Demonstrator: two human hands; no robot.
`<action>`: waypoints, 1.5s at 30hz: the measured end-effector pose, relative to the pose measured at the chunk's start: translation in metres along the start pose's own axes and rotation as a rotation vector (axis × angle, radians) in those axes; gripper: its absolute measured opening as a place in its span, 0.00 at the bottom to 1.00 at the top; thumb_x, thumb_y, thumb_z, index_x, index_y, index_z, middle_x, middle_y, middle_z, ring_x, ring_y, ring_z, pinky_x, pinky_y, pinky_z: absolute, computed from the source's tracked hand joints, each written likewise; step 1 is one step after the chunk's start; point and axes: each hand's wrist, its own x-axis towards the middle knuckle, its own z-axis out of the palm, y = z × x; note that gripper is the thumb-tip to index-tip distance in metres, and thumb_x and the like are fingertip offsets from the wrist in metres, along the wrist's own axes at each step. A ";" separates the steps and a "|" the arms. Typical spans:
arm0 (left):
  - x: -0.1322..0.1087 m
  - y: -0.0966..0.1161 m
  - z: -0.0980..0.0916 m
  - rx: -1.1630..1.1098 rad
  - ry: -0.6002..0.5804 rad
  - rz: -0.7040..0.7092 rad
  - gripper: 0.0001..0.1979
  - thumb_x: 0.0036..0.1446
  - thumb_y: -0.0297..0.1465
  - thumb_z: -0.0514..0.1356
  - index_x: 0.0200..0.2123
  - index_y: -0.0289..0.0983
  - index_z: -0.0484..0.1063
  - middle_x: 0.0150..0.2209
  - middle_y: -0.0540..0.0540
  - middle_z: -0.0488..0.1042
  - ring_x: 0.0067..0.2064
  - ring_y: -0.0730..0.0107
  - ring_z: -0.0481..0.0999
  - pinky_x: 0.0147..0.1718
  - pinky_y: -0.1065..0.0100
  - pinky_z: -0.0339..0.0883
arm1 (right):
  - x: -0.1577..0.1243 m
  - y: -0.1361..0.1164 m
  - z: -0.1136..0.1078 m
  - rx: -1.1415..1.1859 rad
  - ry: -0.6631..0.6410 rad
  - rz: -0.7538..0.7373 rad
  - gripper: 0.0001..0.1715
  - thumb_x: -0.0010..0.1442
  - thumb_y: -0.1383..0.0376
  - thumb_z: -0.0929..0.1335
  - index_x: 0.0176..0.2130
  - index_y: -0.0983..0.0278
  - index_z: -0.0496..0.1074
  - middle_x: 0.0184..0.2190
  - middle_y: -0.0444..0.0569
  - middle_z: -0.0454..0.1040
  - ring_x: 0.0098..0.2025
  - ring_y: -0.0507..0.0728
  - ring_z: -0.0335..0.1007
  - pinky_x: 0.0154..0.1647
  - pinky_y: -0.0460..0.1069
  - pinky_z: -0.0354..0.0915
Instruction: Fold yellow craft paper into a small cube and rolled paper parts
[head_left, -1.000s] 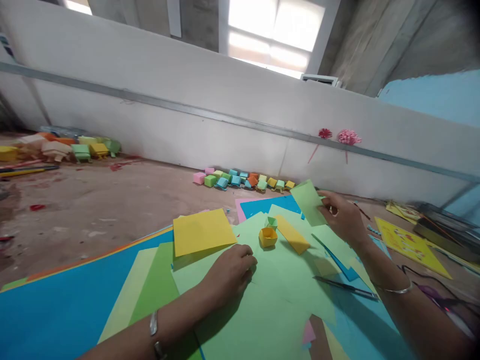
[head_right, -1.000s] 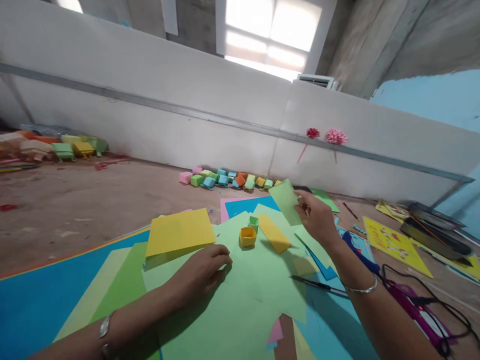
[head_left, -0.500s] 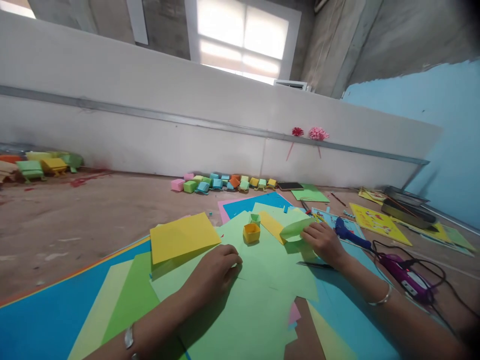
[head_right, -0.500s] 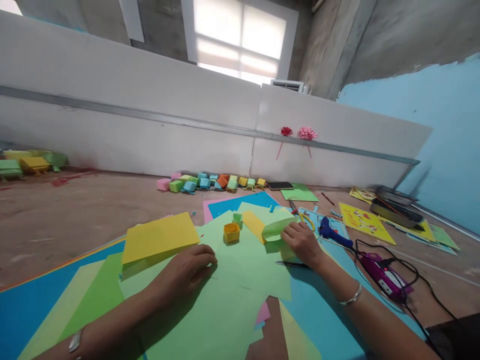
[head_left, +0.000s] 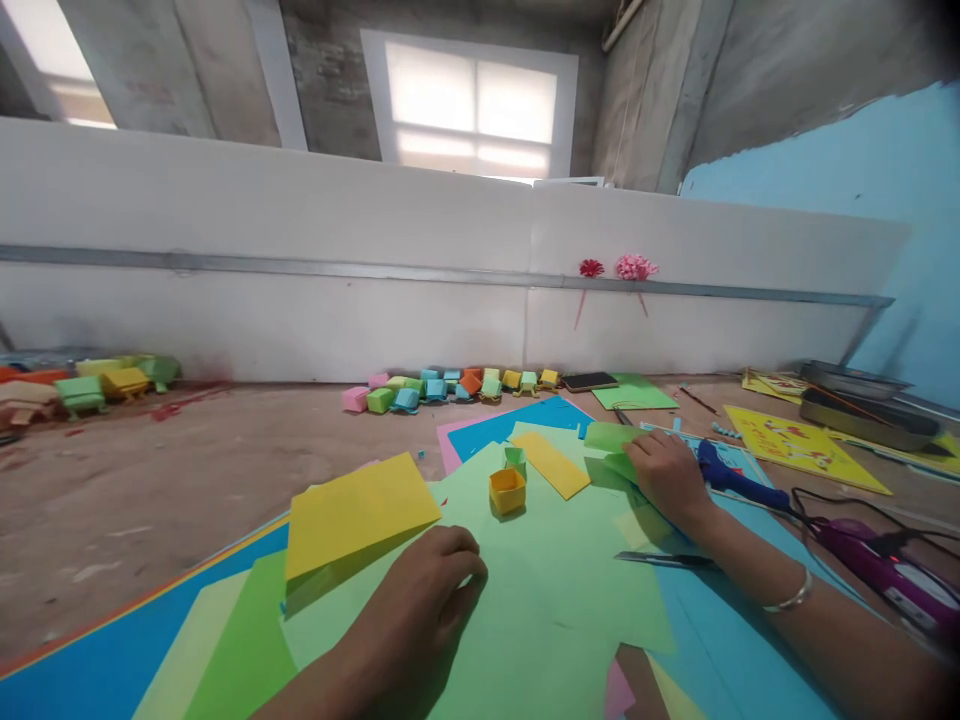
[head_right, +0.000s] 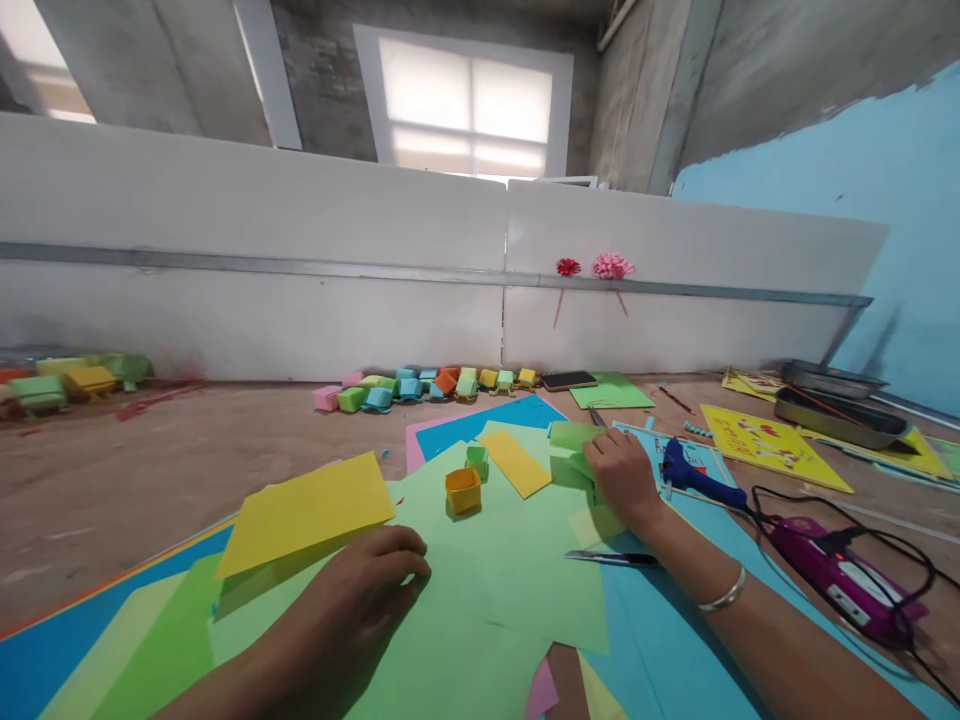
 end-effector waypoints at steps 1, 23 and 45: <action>-0.001 0.001 0.000 -0.001 0.008 -0.007 0.14 0.60 0.25 0.51 0.33 0.38 0.77 0.41 0.41 0.75 0.41 0.61 0.74 0.39 0.63 0.68 | -0.002 0.000 0.001 -0.008 -0.001 0.001 0.12 0.59 0.77 0.65 0.34 0.66 0.77 0.27 0.53 0.74 0.35 0.61 0.64 0.36 0.52 0.51; 0.005 0.007 -0.014 0.071 -0.130 -0.011 0.13 0.58 0.23 0.52 0.36 0.37 0.77 0.44 0.41 0.76 0.43 0.61 0.75 0.41 0.63 0.68 | 0.021 -0.059 0.006 0.165 -0.143 -0.578 0.11 0.60 0.75 0.66 0.28 0.69 0.75 0.27 0.55 0.76 0.41 0.60 0.70 0.41 0.53 0.63; -0.002 0.021 -0.022 0.165 0.568 0.128 0.26 0.60 0.42 0.61 0.58 0.37 0.64 0.57 0.33 0.68 0.58 0.48 0.66 0.57 0.49 0.61 | 0.047 -0.030 -0.100 0.657 0.140 -0.287 0.11 0.63 0.69 0.65 0.32 0.62 0.75 0.34 0.48 0.81 0.39 0.54 0.76 0.48 0.53 0.71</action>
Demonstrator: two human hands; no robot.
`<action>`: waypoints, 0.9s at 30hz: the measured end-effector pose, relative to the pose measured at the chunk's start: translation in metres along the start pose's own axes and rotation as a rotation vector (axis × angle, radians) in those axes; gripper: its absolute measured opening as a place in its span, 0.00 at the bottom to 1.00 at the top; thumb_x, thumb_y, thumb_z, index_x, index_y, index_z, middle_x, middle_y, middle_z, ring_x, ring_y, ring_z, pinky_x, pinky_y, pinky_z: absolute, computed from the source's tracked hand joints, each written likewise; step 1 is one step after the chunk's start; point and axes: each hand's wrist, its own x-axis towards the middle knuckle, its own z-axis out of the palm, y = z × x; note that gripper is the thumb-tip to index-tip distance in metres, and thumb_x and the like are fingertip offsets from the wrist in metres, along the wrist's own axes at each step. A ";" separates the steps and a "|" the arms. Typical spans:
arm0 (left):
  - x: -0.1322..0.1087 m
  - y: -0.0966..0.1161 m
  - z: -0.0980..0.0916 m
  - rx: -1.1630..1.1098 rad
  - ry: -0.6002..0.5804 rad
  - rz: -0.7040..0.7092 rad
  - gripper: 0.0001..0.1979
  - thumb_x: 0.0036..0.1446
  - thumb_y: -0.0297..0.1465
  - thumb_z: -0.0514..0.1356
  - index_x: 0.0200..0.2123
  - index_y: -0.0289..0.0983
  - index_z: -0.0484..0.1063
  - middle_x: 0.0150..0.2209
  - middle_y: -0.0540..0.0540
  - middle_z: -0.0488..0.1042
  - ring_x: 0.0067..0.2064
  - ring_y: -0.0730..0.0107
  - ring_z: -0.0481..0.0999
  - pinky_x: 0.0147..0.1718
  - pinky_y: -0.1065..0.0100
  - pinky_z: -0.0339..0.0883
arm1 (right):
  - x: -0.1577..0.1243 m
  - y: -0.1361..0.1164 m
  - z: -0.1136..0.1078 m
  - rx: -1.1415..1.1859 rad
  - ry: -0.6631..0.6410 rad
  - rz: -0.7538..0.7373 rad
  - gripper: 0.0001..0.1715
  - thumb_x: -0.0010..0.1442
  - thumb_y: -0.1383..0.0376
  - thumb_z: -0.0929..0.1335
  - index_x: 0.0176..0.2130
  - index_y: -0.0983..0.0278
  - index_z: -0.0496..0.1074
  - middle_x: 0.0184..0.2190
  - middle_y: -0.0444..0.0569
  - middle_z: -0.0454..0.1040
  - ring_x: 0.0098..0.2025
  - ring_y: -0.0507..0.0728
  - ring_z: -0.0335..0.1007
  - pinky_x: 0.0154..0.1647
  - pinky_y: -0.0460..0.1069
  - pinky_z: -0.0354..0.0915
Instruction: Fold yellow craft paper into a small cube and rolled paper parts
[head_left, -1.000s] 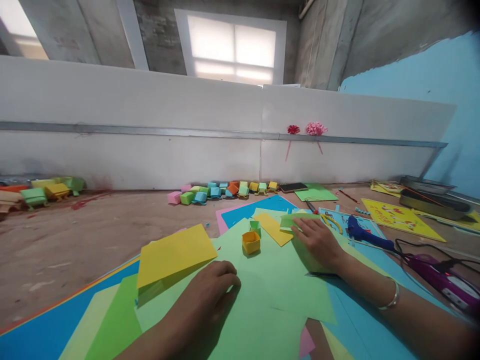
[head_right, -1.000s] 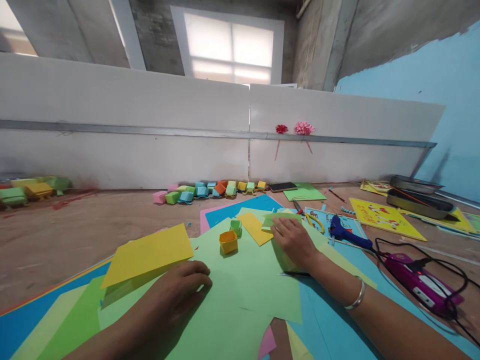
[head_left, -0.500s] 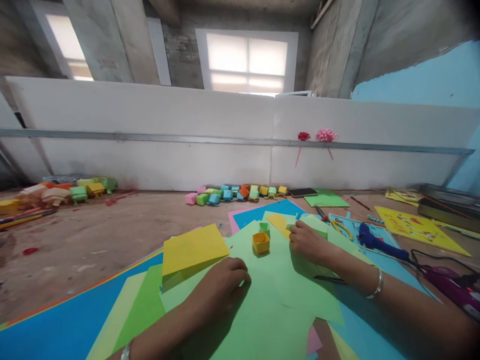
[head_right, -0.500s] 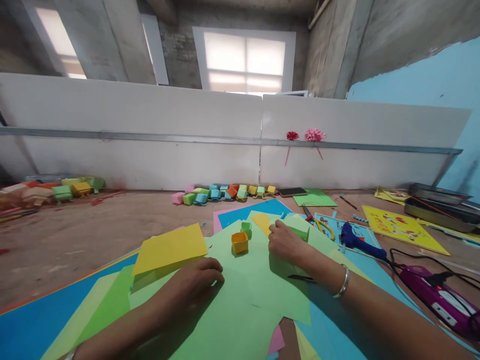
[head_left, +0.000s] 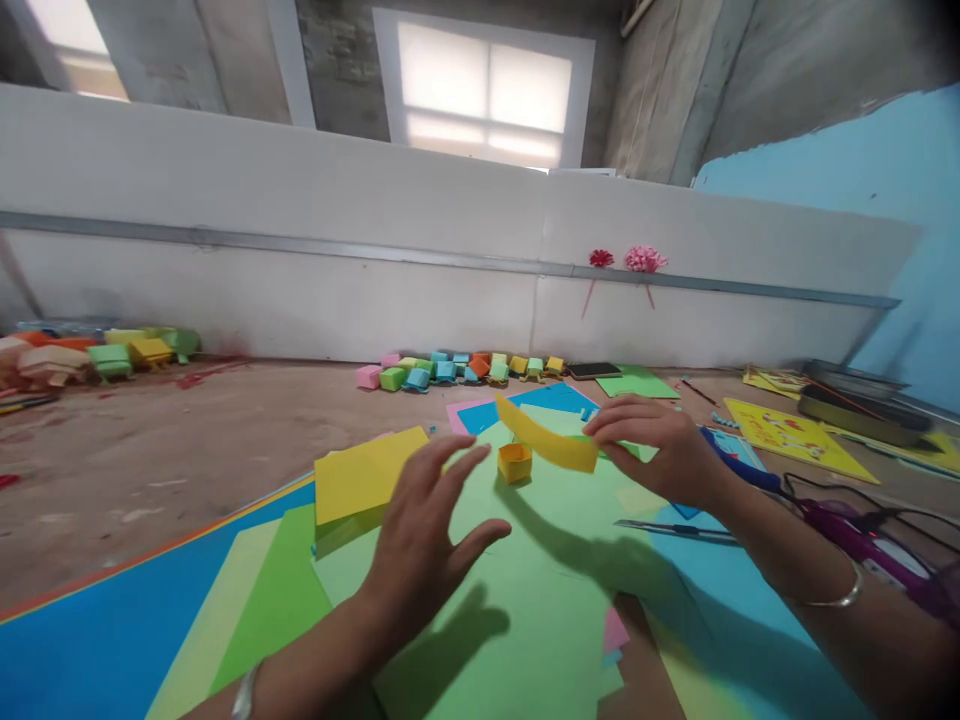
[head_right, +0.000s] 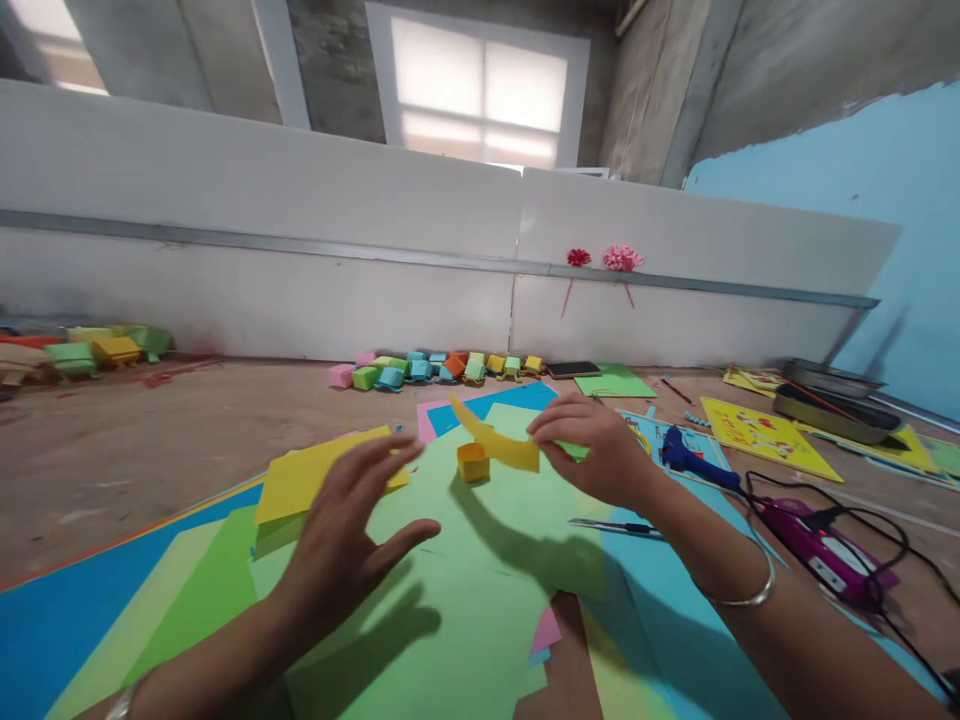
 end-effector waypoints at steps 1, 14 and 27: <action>0.001 0.003 -0.004 0.016 0.071 0.028 0.32 0.57 0.46 0.62 0.59 0.37 0.61 0.59 0.32 0.66 0.60 0.46 0.63 0.59 0.47 0.58 | 0.000 -0.010 -0.006 0.160 0.040 -0.029 0.09 0.62 0.71 0.66 0.32 0.61 0.75 0.34 0.48 0.81 0.38 0.54 0.76 0.48 0.53 0.71; 0.017 0.002 -0.008 -0.492 -0.690 -0.569 0.12 0.50 0.39 0.59 0.31 0.37 0.77 0.31 0.47 0.80 0.34 0.62 0.78 0.33 0.68 0.67 | -0.071 -0.010 -0.012 0.180 -0.250 0.354 0.09 0.61 0.66 0.66 0.36 0.65 0.77 0.33 0.52 0.79 0.28 0.54 0.75 0.28 0.47 0.69; 0.021 -0.020 -0.008 -0.376 -0.815 -0.566 0.08 0.45 0.37 0.59 0.24 0.38 0.69 0.26 0.50 0.79 0.30 0.65 0.75 0.28 0.70 0.62 | -0.104 0.013 -0.020 -0.018 -0.586 0.363 0.17 0.53 0.77 0.64 0.35 0.60 0.77 0.30 0.48 0.75 0.30 0.55 0.73 0.29 0.47 0.64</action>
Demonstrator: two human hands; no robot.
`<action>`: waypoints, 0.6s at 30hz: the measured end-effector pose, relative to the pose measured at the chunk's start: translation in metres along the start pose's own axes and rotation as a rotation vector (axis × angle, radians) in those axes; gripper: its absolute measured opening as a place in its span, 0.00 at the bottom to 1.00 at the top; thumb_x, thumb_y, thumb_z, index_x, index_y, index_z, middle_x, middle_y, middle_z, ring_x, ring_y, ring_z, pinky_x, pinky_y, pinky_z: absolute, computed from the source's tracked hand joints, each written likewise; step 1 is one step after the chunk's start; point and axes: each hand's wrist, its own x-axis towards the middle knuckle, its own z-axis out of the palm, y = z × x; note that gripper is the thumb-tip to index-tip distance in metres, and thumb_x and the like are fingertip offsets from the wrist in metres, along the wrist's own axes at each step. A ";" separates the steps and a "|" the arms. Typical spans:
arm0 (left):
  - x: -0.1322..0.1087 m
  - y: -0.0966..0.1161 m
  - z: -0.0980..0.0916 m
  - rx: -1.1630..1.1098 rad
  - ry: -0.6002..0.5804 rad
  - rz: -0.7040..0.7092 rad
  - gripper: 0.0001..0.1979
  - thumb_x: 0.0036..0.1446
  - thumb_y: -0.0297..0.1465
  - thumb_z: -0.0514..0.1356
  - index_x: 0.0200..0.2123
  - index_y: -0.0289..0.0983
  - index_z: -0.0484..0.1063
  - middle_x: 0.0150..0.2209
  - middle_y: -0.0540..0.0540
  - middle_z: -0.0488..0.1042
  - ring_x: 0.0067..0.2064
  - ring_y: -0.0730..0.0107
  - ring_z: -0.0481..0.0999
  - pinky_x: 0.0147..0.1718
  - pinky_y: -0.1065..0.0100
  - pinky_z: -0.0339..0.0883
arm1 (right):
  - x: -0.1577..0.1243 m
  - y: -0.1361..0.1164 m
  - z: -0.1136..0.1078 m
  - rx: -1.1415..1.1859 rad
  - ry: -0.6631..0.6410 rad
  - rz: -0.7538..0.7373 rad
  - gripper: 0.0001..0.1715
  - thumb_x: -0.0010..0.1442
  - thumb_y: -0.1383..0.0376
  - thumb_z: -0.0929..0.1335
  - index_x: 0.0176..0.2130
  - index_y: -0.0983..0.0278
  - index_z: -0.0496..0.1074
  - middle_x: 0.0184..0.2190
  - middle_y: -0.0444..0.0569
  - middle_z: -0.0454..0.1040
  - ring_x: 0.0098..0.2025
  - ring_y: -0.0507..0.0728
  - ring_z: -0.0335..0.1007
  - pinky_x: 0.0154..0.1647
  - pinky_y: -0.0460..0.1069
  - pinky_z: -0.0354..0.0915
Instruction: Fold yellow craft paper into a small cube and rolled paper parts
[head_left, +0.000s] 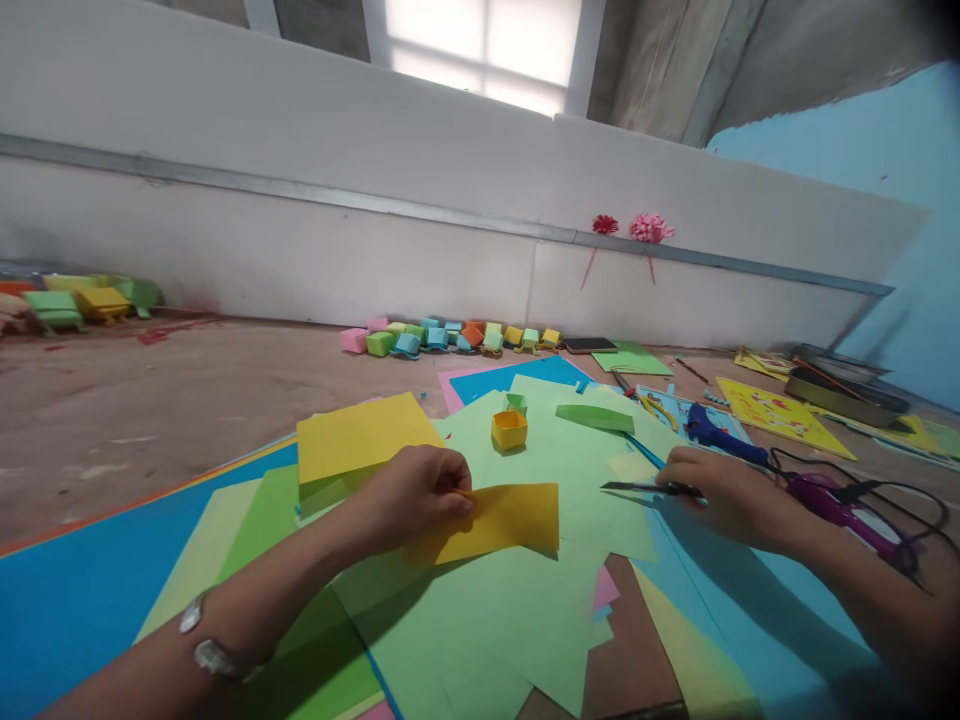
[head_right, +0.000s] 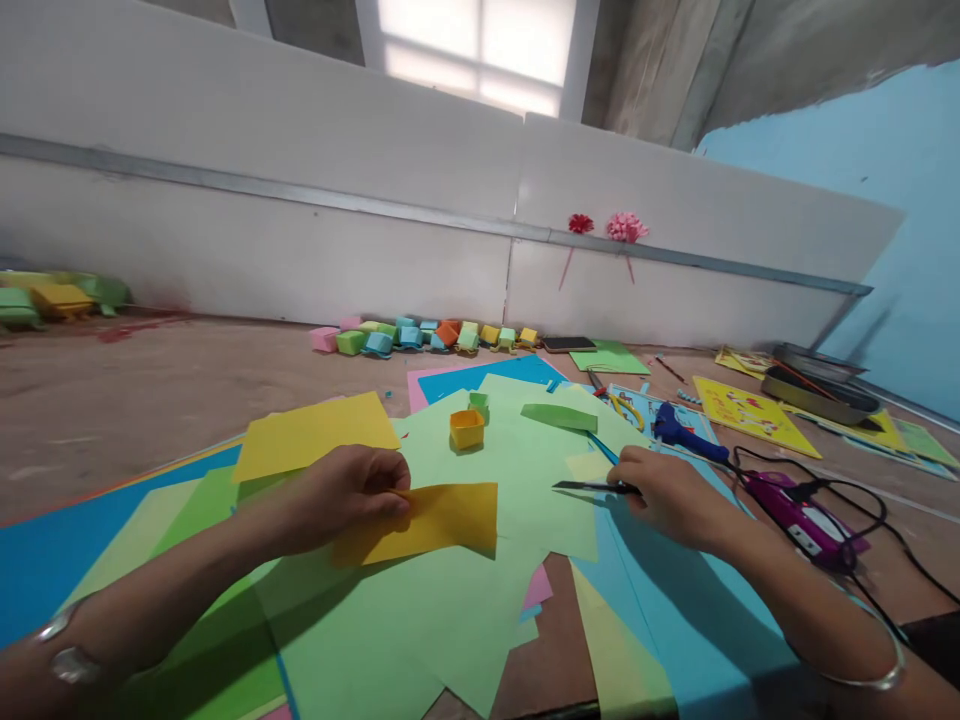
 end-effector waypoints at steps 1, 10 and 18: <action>0.001 -0.001 -0.002 0.004 0.000 -0.005 0.08 0.45 0.37 0.59 0.24 0.38 0.70 0.26 0.50 0.79 0.30 0.66 0.75 0.28 0.70 0.62 | 0.010 -0.003 -0.005 0.009 0.023 -0.021 0.17 0.54 0.76 0.63 0.37 0.61 0.77 0.32 0.49 0.74 0.31 0.55 0.72 0.30 0.47 0.65; 0.003 -0.007 -0.011 -0.072 -0.032 -0.089 0.08 0.44 0.36 0.61 0.25 0.37 0.70 0.29 0.47 0.81 0.33 0.63 0.79 0.31 0.69 0.66 | 0.093 -0.037 0.026 0.254 0.484 -0.281 0.16 0.64 0.72 0.61 0.42 0.63 0.77 0.35 0.52 0.73 0.37 0.56 0.73 0.35 0.48 0.69; -0.001 -0.001 -0.009 0.041 -0.036 -0.168 0.11 0.47 0.38 0.60 0.28 0.36 0.72 0.29 0.49 0.79 0.32 0.66 0.76 0.28 0.71 0.63 | 0.084 -0.034 0.052 0.248 0.655 -0.274 0.17 0.67 0.69 0.61 0.43 0.61 0.78 0.35 0.52 0.76 0.35 0.56 0.72 0.34 0.50 0.66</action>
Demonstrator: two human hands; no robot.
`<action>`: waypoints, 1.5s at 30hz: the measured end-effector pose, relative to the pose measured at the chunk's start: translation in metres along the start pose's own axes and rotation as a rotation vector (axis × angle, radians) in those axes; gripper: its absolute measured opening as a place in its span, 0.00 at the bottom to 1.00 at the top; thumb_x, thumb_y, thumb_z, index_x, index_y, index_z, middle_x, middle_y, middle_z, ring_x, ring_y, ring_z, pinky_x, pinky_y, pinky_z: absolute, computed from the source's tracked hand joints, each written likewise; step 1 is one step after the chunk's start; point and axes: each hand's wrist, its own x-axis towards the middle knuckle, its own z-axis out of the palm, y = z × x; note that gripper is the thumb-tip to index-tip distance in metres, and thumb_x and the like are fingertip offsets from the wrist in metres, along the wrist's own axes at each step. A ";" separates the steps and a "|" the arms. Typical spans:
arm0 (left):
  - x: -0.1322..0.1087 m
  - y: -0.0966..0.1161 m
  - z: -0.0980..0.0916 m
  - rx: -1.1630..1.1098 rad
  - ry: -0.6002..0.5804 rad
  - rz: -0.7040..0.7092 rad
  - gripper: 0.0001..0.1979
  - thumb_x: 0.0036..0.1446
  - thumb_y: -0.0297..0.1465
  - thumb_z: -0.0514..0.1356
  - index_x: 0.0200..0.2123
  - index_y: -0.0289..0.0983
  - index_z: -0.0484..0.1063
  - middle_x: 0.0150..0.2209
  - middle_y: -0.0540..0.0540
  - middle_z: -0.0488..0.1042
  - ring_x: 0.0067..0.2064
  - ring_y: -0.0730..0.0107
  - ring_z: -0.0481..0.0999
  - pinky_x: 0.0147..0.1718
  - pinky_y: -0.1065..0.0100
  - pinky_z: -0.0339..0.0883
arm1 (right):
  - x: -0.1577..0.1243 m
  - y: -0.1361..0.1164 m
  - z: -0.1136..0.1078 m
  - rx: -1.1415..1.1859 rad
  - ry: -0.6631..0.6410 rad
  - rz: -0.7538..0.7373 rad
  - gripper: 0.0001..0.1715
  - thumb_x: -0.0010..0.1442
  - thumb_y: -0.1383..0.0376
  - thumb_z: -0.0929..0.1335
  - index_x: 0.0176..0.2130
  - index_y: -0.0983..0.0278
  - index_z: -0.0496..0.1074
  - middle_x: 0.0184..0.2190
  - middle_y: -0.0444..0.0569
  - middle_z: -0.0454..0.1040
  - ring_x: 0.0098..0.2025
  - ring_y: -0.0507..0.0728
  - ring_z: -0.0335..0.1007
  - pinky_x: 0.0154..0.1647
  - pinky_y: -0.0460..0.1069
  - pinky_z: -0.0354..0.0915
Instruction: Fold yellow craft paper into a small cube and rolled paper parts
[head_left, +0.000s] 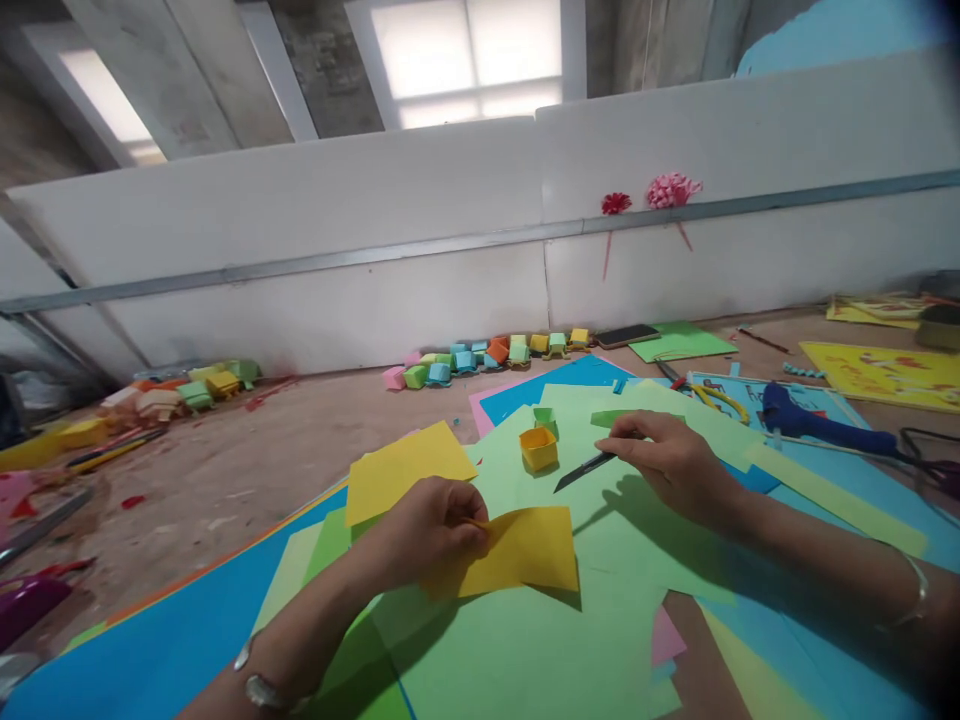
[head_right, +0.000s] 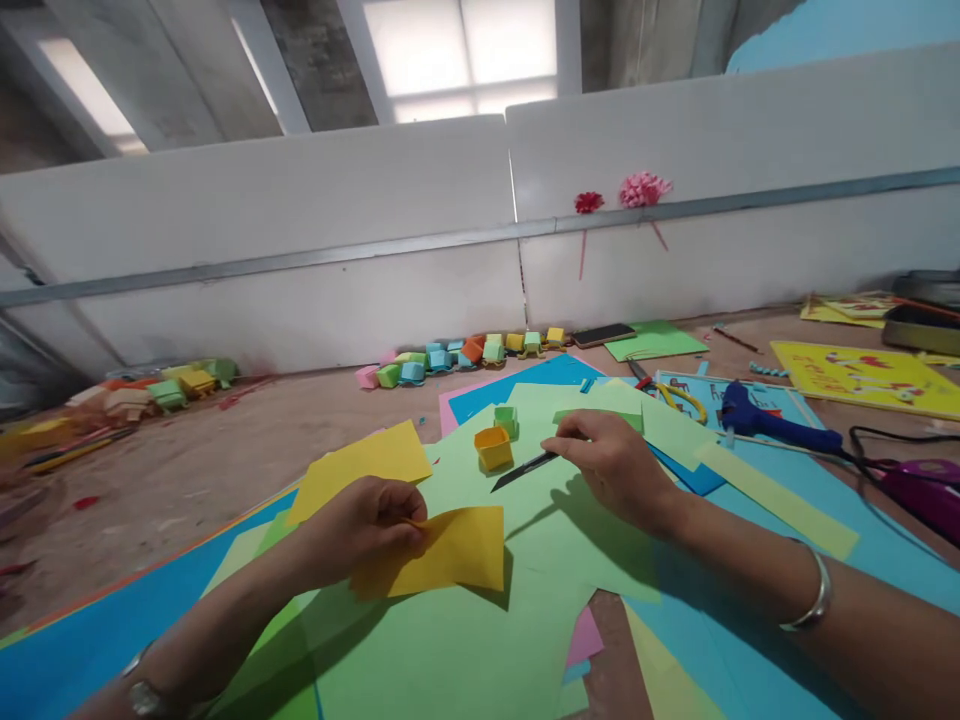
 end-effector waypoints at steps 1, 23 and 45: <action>-0.001 0.002 0.000 0.012 -0.005 -0.001 0.11 0.47 0.38 0.60 0.28 0.36 0.72 0.29 0.49 0.78 0.31 0.67 0.75 0.28 0.71 0.63 | 0.000 -0.001 -0.002 -0.038 0.017 -0.018 0.18 0.67 0.70 0.60 0.43 0.61 0.78 0.35 0.52 0.76 0.36 0.57 0.72 0.35 0.51 0.66; -0.004 0.004 0.002 0.105 -0.001 0.060 0.10 0.49 0.35 0.55 0.31 0.36 0.73 0.30 0.49 0.74 0.30 0.69 0.68 0.28 0.72 0.60 | 0.012 -0.020 -0.020 -0.307 0.122 -0.239 0.16 0.66 0.75 0.62 0.42 0.64 0.77 0.35 0.51 0.78 0.40 0.57 0.71 0.49 0.57 0.66; -0.008 0.010 -0.002 0.133 0.017 0.115 0.12 0.52 0.38 0.59 0.34 0.37 0.76 0.37 0.46 0.78 0.38 0.60 0.74 0.36 0.66 0.67 | 0.015 -0.026 -0.033 -0.282 0.109 -0.345 0.11 0.64 0.74 0.66 0.43 0.65 0.76 0.38 0.48 0.81 0.46 0.57 0.73 0.59 0.62 0.61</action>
